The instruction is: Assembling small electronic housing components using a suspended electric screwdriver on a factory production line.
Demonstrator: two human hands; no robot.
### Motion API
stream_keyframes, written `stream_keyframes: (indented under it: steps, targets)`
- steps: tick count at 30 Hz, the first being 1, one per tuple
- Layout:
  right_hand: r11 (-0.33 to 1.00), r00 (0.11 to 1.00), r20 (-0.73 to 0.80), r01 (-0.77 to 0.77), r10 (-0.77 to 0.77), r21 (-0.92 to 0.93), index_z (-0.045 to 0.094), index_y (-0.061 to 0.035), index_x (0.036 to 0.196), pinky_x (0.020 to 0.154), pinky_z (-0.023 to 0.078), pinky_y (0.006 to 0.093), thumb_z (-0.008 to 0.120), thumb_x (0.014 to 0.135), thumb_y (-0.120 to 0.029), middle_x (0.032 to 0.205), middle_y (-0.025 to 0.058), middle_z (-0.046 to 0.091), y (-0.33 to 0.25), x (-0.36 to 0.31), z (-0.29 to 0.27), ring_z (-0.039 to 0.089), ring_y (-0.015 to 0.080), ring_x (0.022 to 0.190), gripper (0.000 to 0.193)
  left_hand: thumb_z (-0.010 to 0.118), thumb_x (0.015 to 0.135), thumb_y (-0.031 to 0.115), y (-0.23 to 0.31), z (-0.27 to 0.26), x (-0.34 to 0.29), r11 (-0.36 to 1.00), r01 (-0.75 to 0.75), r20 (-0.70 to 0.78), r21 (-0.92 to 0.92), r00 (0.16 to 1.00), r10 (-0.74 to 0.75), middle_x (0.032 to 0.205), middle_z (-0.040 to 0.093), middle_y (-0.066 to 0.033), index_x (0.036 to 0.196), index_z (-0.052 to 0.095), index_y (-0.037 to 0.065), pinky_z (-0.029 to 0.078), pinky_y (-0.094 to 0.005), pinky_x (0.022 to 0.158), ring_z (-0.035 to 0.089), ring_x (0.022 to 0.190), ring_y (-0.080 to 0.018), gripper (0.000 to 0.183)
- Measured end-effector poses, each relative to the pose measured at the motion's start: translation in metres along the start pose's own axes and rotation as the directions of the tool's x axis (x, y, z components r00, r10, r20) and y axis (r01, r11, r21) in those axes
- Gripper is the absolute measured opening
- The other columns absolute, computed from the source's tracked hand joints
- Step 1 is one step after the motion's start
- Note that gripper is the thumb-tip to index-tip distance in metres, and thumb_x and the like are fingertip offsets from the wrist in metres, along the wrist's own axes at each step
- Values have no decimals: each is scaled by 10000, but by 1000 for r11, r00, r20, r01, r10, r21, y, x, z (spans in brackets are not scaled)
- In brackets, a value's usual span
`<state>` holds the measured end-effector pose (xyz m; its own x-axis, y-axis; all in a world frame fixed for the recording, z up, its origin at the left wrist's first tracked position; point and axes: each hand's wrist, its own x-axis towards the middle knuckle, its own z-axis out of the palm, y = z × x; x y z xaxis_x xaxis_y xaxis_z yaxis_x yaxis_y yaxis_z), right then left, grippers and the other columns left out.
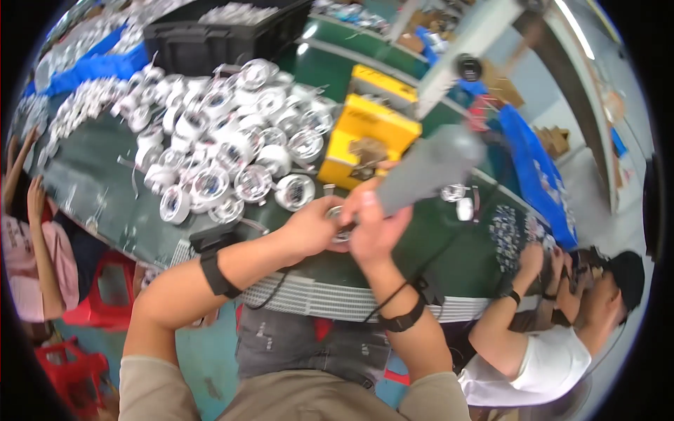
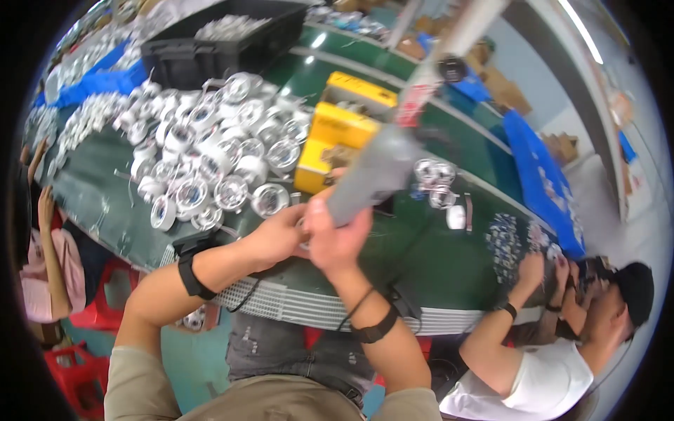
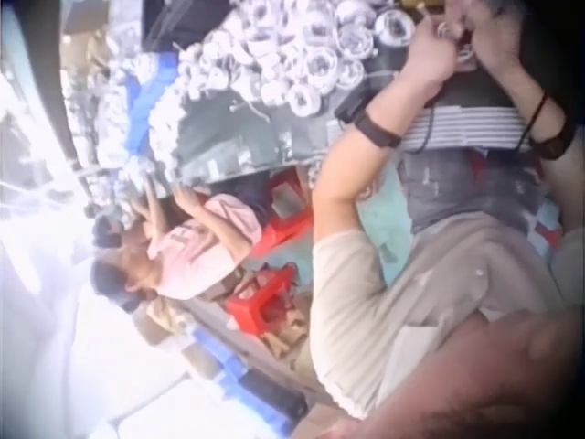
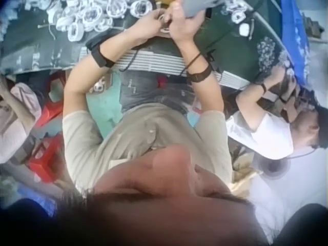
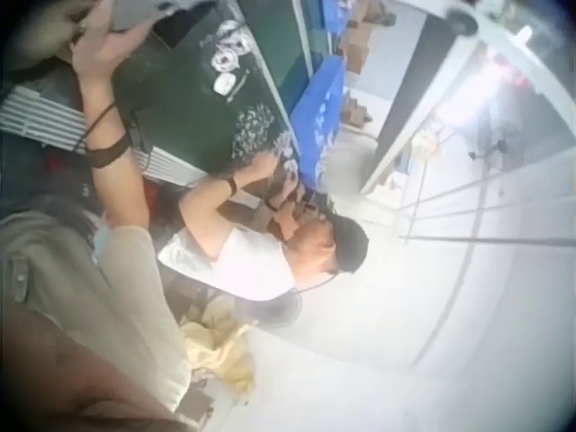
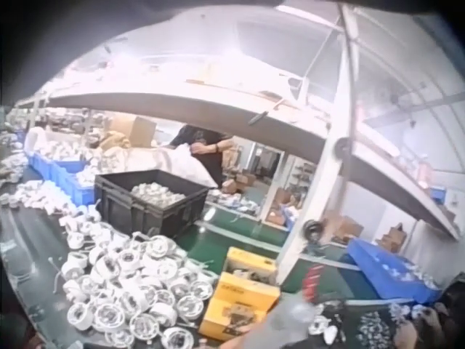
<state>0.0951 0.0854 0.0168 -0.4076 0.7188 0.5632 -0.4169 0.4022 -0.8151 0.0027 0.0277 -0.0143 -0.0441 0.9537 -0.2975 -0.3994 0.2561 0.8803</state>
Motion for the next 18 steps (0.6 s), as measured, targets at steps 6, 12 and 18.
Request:
stream_keyframes:
  steps: [6, 12, 18]
  targets:
    - [989, 990, -101, 107, -96, 106, 305, 35, 1376, 1004, 393, 397, 375, 920, -658, 1155, 161, 558, -5, 8, -50, 545, 242, 1093, 833, 667, 812, 126, 36, -28, -32, 143, -164, -22, 976, 582, 813, 1125, 581, -243, 1283, 459, 35, 528, -449, 716, 644, 862, -399, 524]
    - [212, 898, -437, -420, -43, -882, 392, 42, 1378, 1038, 377, 402, 787, 706, -470, 1305, 277, 502, 8, 41, -255, 476, 366, 1237, 933, 722, 769, 106, 80, -30, -51, 234, -90, -227, 968, 79, 971, 1251, 482, -223, 1275, 456, 17, 500, -371, 592, 591, 653, -268, 579]
    - [322, 874, -445, -485, 195, -813, 555, 39, 1200, 845, 496, 334, 816, 692, -301, 1080, 174, 655, -13, 13, -244, 650, 259, 933, 665, 669, 812, 78, 49, -20, -45, 285, -512, 30, 811, 521, 853, 728, 631, -67, 840, 654, 41, 414, -274, 471, 521, 503, -161, 49]
